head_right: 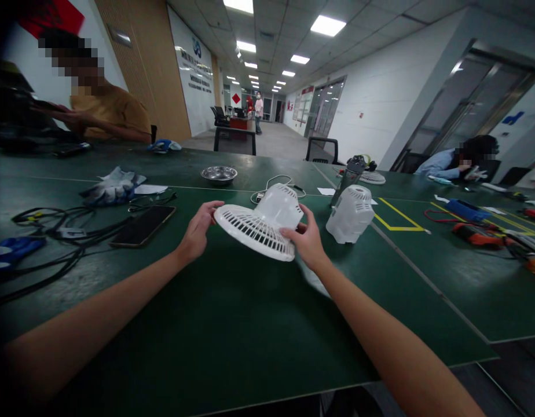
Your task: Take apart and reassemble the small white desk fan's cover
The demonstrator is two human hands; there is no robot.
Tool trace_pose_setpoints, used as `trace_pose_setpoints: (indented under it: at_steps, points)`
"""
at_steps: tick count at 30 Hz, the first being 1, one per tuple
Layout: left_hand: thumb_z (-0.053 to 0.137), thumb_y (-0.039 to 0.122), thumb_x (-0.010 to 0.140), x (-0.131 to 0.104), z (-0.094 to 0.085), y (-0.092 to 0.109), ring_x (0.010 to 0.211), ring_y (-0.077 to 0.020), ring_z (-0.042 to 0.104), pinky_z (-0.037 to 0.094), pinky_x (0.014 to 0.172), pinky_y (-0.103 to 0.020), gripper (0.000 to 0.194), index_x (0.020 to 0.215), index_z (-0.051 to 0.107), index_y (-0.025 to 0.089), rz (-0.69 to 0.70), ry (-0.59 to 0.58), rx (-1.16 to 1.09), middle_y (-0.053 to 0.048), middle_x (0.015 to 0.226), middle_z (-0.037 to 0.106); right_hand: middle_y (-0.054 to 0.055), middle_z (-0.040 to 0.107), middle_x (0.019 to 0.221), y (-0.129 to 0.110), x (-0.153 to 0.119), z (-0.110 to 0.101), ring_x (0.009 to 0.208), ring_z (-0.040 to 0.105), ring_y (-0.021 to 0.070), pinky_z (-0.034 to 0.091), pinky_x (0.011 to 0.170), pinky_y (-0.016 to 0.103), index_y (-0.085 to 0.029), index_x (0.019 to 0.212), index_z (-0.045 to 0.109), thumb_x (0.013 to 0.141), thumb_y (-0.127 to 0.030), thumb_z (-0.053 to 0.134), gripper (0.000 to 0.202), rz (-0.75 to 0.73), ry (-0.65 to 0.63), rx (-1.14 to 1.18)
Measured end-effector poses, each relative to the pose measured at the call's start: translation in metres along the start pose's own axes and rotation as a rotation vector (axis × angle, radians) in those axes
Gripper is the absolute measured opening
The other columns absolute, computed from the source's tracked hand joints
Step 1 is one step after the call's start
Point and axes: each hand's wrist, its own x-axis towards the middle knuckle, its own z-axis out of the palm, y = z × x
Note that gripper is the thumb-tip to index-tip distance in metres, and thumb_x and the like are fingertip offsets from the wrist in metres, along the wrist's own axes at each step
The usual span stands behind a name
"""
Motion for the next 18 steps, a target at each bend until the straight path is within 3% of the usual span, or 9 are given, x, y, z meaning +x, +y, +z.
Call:
trace_pose_setpoints:
  at_steps: [3, 5, 9, 13, 18]
  points:
    - [0.048, 0.053, 0.096, 0.0, 0.006, 0.0, 0.113, -0.0267, 0.059, 0.049, 0.095, -0.041, 0.054, 0.137, 0.054, 0.018, -0.001, -0.02, 0.061, -0.012, 0.125, 0.061, 0.007, 0.073, 0.106, 0.001, 0.0, -0.001, 0.093, 0.071, 0.0295, 0.059, 0.08, 0.051, -0.027, 0.136, 0.049, 0.087, -0.06, 0.051, 0.059, 0.083, -0.091, 0.125]
    - [0.054, 0.053, 0.093, -0.002, 0.01, 0.0, 0.115, -0.0281, 0.061, 0.051, 0.096, -0.043, 0.05, 0.129, 0.06, 0.018, -0.072, -0.132, -0.004, -0.012, 0.128, 0.063, 0.007, 0.074, 0.103, 0.001, -0.002, 0.0, 0.095, 0.07, 0.0294, 0.059, 0.079, 0.052, -0.026, 0.128, 0.057, 0.091, -0.064, 0.041, 0.056, 0.112, -0.201, 0.135]
    - [0.058, 0.055, 0.091, -0.006, 0.013, 0.002, 0.095, -0.0273, 0.071, 0.057, 0.088, -0.045, 0.04, 0.102, 0.071, 0.019, -0.223, -0.326, -0.18, -0.009, 0.101, 0.075, 0.008, 0.074, 0.096, 0.001, -0.005, 0.005, 0.091, 0.071, 0.0287, 0.058, 0.078, 0.052, -0.024, 0.12, 0.062, 0.09, -0.067, 0.039, 0.058, 0.163, -0.339, 0.134]
    - [0.068, 0.051, 0.086, -0.006, 0.011, 0.003, 0.084, -0.0269, 0.073, 0.06, 0.084, -0.048, 0.031, 0.088, 0.072, 0.021, -0.254, -0.315, -0.13, -0.007, 0.089, 0.078, 0.008, 0.074, 0.095, 0.001, -0.004, 0.008, 0.087, 0.071, 0.0276, 0.059, 0.077, 0.051, -0.024, 0.115, 0.064, 0.089, -0.069, 0.04, 0.057, 0.221, -0.393, 0.15]
    - [0.074, 0.044, 0.082, -0.005, 0.011, 0.0, 0.089, -0.0262, 0.074, 0.061, 0.085, -0.047, 0.03, 0.102, 0.072, 0.02, -0.26, -0.308, -0.15, -0.008, 0.098, 0.078, 0.008, 0.074, 0.091, 0.004, -0.002, 0.008, 0.087, 0.072, 0.0288, 0.059, 0.079, 0.054, -0.022, 0.107, 0.065, 0.09, -0.065, 0.043, 0.051, 0.352, -0.335, 0.242]
